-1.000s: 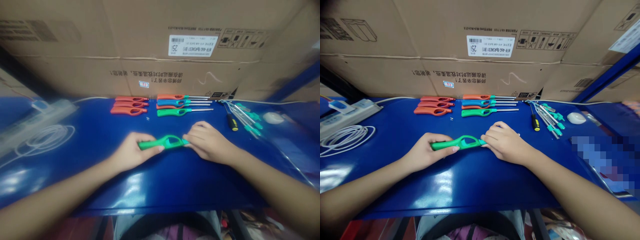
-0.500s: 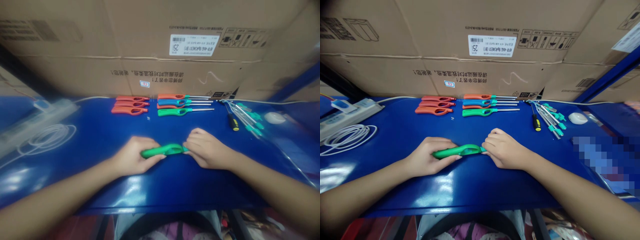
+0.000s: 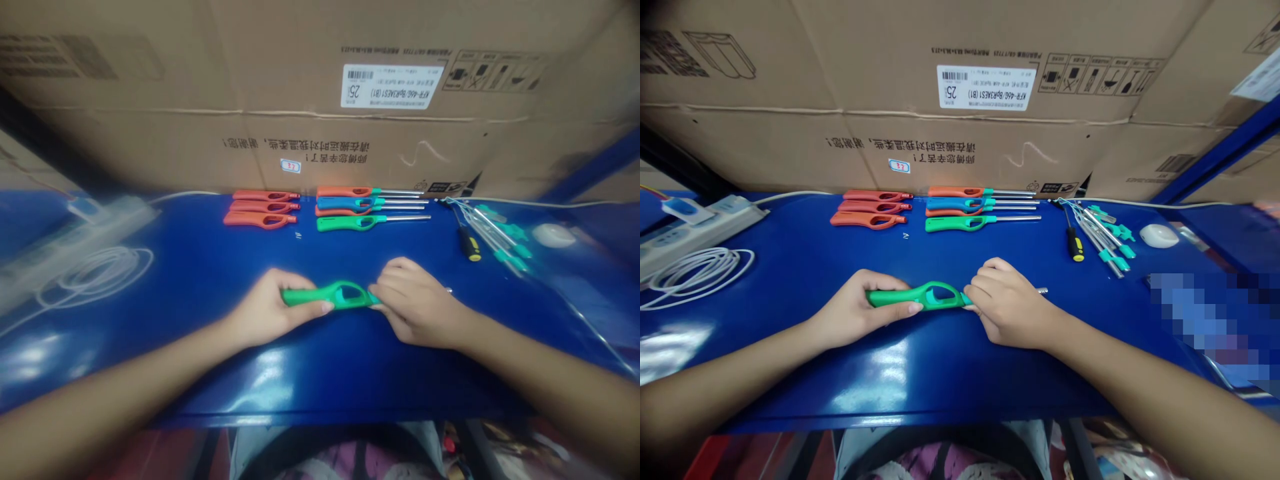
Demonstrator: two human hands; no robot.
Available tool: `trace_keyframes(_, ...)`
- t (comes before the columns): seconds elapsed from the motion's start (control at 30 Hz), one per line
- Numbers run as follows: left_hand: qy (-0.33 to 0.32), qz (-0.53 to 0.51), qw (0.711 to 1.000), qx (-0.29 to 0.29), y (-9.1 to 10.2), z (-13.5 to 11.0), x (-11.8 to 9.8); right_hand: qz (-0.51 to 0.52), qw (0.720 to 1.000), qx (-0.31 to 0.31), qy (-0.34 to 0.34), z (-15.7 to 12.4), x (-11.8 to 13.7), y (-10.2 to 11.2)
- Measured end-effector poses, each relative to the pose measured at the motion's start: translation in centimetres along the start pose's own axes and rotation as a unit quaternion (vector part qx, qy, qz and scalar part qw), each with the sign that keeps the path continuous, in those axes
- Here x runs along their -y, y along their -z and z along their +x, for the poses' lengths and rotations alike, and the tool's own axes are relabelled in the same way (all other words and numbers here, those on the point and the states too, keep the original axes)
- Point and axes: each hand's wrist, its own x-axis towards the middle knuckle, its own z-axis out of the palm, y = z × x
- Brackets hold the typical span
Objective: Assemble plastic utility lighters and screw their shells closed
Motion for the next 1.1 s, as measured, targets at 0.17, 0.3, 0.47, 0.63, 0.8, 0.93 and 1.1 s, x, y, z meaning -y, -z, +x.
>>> trace_keyframes(0.17, 0.009, -0.024, 1.0, 0.004, -0.1, -0.2, -0.1, -0.012, 1.0, 0.004, 0.005, 0.2, 0.5, 0.3)
trace_keyframes(0.3, 0.002, -0.026, 1.0, -0.004, -0.4, -0.1, 0.1, -0.013, 1.0, 0.018, 0.002, 0.3, 0.4, 0.4)
trace_keyframes(0.47, -0.094, 0.065, 0.993, -0.017, -0.2, 0.4, 0.8, -0.028, 0.999, 0.042, -0.012, 0.3, -0.4, 0.3)
trace_keyframes(0.63, -0.257, 0.238, 0.937, 0.013, 0.9, 1.0, 0.7, -0.032, 0.994, 0.082, -0.066, 0.6, -1.0, 0.9)
trace_keyframes(0.8, -0.222, 0.37, 0.902, 0.019, 1.4, 0.7, 0.2, -0.014, 0.991, 0.09, -0.1, 0.6, -1.6, 1.2)
trace_keyframes(0.93, -0.208, 0.369, 0.905, 0.032, 1.2, 0.9, 0.4, 0.008, 0.99, 0.086, -0.114, 0.5, -2.2, 1.0)
trace_keyframes(1.1, -0.191, 0.316, 0.928, 0.035, 1.1, 1.0, 0.6, 0.02, 0.996, 0.038, -0.081, 0.3, -2.4, 1.0)
